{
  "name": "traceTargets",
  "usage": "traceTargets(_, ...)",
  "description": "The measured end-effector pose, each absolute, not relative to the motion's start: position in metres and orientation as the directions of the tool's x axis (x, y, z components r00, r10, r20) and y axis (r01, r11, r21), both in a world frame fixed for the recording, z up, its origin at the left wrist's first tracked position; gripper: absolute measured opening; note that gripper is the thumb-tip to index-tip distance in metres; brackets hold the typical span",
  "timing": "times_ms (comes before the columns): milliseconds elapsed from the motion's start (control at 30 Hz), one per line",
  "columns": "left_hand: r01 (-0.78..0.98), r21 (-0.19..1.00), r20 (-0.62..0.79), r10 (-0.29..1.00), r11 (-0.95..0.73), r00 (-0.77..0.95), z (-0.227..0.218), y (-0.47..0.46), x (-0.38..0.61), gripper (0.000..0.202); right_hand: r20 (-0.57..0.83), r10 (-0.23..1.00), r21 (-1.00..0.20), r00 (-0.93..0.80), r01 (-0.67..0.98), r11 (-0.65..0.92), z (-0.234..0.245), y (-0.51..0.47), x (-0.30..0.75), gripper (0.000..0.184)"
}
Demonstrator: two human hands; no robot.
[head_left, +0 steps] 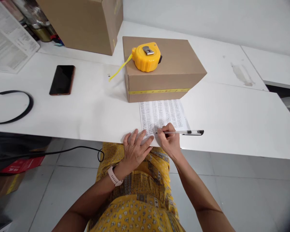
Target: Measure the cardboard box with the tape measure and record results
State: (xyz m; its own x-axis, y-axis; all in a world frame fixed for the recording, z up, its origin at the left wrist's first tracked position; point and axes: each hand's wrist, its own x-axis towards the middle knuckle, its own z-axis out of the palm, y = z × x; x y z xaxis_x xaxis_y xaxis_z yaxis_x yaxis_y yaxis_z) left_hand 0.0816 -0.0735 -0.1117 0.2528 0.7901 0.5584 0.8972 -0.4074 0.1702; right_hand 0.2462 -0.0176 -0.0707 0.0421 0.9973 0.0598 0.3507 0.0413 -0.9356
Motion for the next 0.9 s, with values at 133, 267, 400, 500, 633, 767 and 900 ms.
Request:
traceTargets(133,0.898,0.174,0.549,0.797,-0.403,0.251,-0.111,-0.075,0.082,0.032,0.066,0.996,-0.939,0.052,0.340,0.045,-0.070,-0.017,0.245,0.026)
traceTargets(267,0.900,0.174,0.534,0.806,-0.399,0.254,-0.111,-0.074,0.081,0.032,0.093,0.993,-0.937,0.073,0.344,0.063,-0.071,-0.019,0.241,0.028)
traceTargets(400,0.902,0.165,0.514,0.815,-0.400,0.267,-0.112,-0.074,0.080,0.033,0.211,0.955,-0.921,0.210,0.371,0.121,-0.070,-0.010,0.264,0.023)
traceTargets(500,0.895,0.166,0.474,0.829,-0.414,0.296,-0.107,-0.078,0.077,0.033,0.410,0.870,-0.792,0.272,0.580,0.192,-0.069,0.012,0.312,0.019)
traceTargets(633,0.876,0.184,0.404,0.847,-0.446,0.346,-0.078,-0.076,0.070,0.033,0.509,0.858,-0.395,0.069,0.904,0.162,-0.070,0.041,0.388,0.026)
traceTargets(767,0.875,0.249,0.620,0.762,-0.416,0.186,-0.019,-0.031,0.059,0.034,0.324,0.942,-0.170,-0.090,0.974,0.151,-0.079,0.058,0.427,0.035)
traceTargets(900,0.832,0.391,0.751,0.658,-0.393,-0.042,0.047,0.046,0.048,0.036,0.343,0.933,-0.104,-0.105,0.983,0.149,-0.092,0.069,0.430,0.050)
